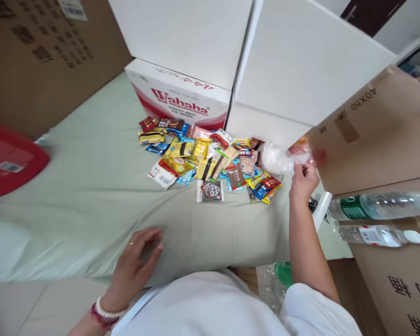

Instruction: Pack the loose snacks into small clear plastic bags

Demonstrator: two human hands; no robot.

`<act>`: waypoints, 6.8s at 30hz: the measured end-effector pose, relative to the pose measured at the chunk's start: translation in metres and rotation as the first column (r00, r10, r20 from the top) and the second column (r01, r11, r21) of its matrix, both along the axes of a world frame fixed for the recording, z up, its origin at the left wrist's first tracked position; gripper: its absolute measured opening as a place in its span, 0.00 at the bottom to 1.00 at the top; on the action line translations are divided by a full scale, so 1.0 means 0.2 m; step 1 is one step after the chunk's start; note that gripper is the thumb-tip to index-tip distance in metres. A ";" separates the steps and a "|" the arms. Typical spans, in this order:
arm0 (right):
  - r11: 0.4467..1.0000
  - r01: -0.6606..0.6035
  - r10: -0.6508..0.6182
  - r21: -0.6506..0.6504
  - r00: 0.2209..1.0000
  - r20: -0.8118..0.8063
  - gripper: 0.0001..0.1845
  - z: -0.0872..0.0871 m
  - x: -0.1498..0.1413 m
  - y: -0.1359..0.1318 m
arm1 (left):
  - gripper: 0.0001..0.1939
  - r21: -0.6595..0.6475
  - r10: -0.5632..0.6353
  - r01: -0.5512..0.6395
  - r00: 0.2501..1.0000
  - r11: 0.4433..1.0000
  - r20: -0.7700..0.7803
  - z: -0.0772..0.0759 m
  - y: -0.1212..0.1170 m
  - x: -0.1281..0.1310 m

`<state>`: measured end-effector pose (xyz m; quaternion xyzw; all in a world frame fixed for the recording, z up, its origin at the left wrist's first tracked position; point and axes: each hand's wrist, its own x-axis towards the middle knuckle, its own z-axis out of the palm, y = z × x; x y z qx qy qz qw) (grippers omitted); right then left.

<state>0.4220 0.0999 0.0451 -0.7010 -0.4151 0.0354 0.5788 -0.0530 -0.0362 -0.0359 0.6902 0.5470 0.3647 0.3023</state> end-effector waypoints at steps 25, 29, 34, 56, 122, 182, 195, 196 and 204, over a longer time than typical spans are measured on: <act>0.783 -0.610 0.339 -0.118 0.578 -0.742 0.22 -0.23 -0.94 -0.60 | 0.24 -0.583 0.345 0.223 0.625 0.781 0.700 0.03 0.17 0.24; 0.629 -0.753 0.676 -0.195 0.653 -0.340 0.11 -0.21 -1.03 -0.64 | 0.24 -0.566 0.309 0.235 0.645 0.790 0.699 0.05 0.16 0.26; 0.479 -0.828 0.826 -0.293 0.538 -0.169 0.09 -0.25 -1.16 -0.61 | 0.24 -0.525 0.234 0.297 0.650 0.798 0.723 0.06 0.14 0.28; 0.796 -0.584 0.352 -0.163 0.664 -0.659 0.15 -0.26 -0.87 -0.67 | 0.17 -0.446 0.399 -0.105 0.657 0.889 0.639 0.01 0.36 0.12; 0.771 -0.627 0.249 -0.113 0.459 -0.853 0.18 -0.34 -0.97 -0.69 | 0.23 -0.670 0.531 0.113 0.521 0.734 0.669 0.07 0.20 0.05; 0.694 -0.720 0.325 0.001 0.313 -0.893 0.38 -0.19 -0.94 -0.52 | 0.15 -0.751 0.579 -0.091 0.698 0.654 0.420 0.15 0.26 0.00; 0.448 -0.811 0.311 -0.376 0.536 -0.785 0.34 -0.23 -0.82 -0.68 | 0.15 -0.139 0.483 -0.473 0.874 0.870 0.051 0.04 0.27 -0.06; 0.453 -0.797 0.323 -0.398 0.564 -0.760 0.33 -0.23 -0.81 -0.70 | 0.17 -0.004 0.476 -0.476 0.880 0.880 -0.010 0.03 0.26 -0.06; 0.249 -0.678 0.608 -0.691 0.665 -0.433 0.32 -0.19 -0.58 -0.88 | 0.21 0.138 -0.165 0.259 0.862 0.956 -0.479 -0.02 0.07 -0.08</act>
